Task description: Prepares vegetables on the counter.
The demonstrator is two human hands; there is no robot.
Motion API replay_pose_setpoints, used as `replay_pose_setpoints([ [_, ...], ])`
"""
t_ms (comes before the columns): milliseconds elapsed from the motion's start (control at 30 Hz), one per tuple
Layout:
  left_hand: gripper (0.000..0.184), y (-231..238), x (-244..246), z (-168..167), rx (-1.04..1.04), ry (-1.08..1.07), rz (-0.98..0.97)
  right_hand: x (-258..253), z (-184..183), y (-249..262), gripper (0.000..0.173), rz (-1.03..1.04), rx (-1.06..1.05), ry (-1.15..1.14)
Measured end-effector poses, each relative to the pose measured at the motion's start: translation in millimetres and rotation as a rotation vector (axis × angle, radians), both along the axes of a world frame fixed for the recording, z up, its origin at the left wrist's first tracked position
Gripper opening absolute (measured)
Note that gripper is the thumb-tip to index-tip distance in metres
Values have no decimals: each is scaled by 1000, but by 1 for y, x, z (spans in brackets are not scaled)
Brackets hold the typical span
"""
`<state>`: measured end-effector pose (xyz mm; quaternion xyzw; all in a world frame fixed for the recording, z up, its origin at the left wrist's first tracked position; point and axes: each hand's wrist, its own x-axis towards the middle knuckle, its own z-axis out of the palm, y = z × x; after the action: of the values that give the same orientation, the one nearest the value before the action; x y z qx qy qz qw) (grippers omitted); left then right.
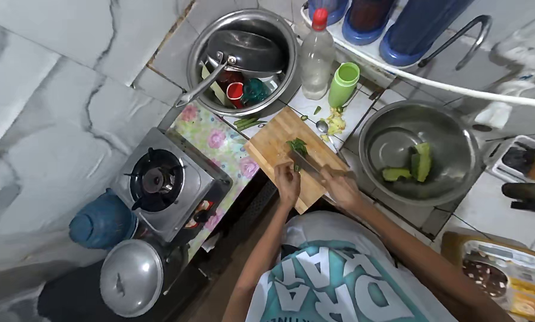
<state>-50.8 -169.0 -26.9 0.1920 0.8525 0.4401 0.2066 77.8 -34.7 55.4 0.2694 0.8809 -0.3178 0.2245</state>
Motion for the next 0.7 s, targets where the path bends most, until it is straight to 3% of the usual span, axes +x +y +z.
replay_pose_setpoints([
  [67, 56, 10, -12, 13, -74, -33, 3, 0, 0, 13, 41, -145, -64, 107],
  [167, 93, 33, -29, 15, -141, -112, -31, -18, -12, 39, 47, -321, -151, 73],
  [233, 107, 49, -35, 18, -211, -137, -62, -27, -30, 50, 48, -360, -154, 65],
  [433, 106, 74, -39, 21, -356, -156, -164, -22, -45, 46, 50, -248, -229, 41],
  [700, 85, 64, -32, 12, -178, -215, -65, -4, -55, 12, 50, -243, -364, 179],
])
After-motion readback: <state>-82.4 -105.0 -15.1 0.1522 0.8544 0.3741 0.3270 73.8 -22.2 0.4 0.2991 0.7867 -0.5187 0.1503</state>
